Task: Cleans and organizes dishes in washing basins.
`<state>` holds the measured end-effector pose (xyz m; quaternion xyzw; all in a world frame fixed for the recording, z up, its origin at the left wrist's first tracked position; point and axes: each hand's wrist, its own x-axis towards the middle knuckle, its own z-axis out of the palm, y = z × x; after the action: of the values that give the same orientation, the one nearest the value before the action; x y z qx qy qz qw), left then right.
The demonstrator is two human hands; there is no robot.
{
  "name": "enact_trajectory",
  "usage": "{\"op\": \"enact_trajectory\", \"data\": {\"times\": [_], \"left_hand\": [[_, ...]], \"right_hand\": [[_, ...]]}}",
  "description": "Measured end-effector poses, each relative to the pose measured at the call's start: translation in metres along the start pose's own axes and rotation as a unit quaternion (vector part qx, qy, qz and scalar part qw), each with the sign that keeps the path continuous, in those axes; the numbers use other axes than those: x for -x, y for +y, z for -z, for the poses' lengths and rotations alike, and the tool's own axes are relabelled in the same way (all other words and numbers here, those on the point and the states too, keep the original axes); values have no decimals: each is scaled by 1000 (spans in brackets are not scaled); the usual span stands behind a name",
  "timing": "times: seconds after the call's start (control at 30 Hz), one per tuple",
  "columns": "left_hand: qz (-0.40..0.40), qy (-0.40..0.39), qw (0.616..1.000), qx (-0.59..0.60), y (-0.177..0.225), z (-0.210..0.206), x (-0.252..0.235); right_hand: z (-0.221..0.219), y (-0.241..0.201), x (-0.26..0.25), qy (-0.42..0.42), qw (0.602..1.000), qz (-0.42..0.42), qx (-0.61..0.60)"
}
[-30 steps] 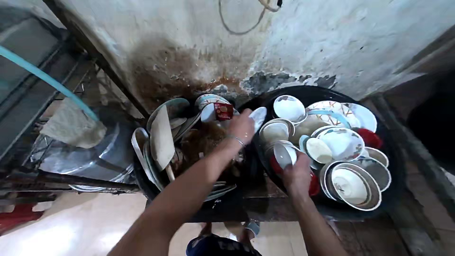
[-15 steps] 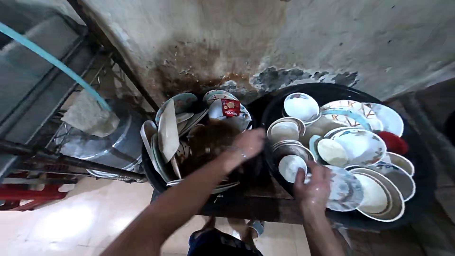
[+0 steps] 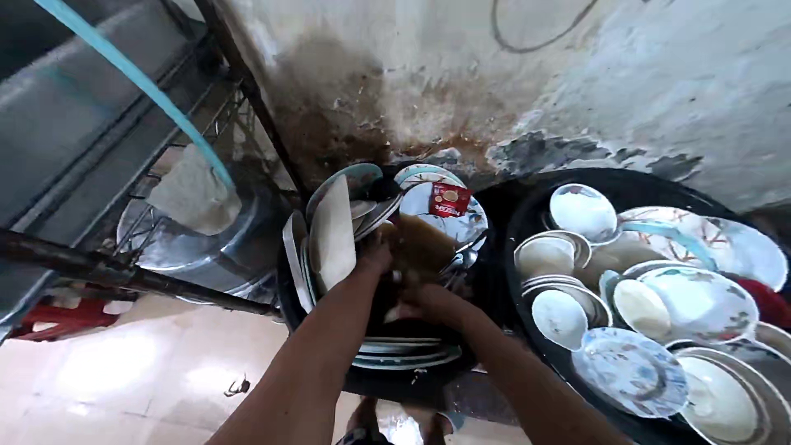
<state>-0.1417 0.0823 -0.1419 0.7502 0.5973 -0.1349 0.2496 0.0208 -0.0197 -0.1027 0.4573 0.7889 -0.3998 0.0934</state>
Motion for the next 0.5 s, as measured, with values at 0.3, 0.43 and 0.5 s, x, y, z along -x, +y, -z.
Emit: {"op": "enact_trajectory", "data": {"times": [0.3, 0.43, 0.5], "left_hand": [[12, -124, 992, 6, 6, 19, 20], [4, -148, 989, 3, -4, 31, 23], [-4, -64, 997, 43, -2, 35, 29]], "right_hand": [[2, 10, 27, -61, 994, 35, 87], [7, 22, 25, -11, 996, -10, 87], [16, 23, 25, 59, 991, -92, 76]]}}
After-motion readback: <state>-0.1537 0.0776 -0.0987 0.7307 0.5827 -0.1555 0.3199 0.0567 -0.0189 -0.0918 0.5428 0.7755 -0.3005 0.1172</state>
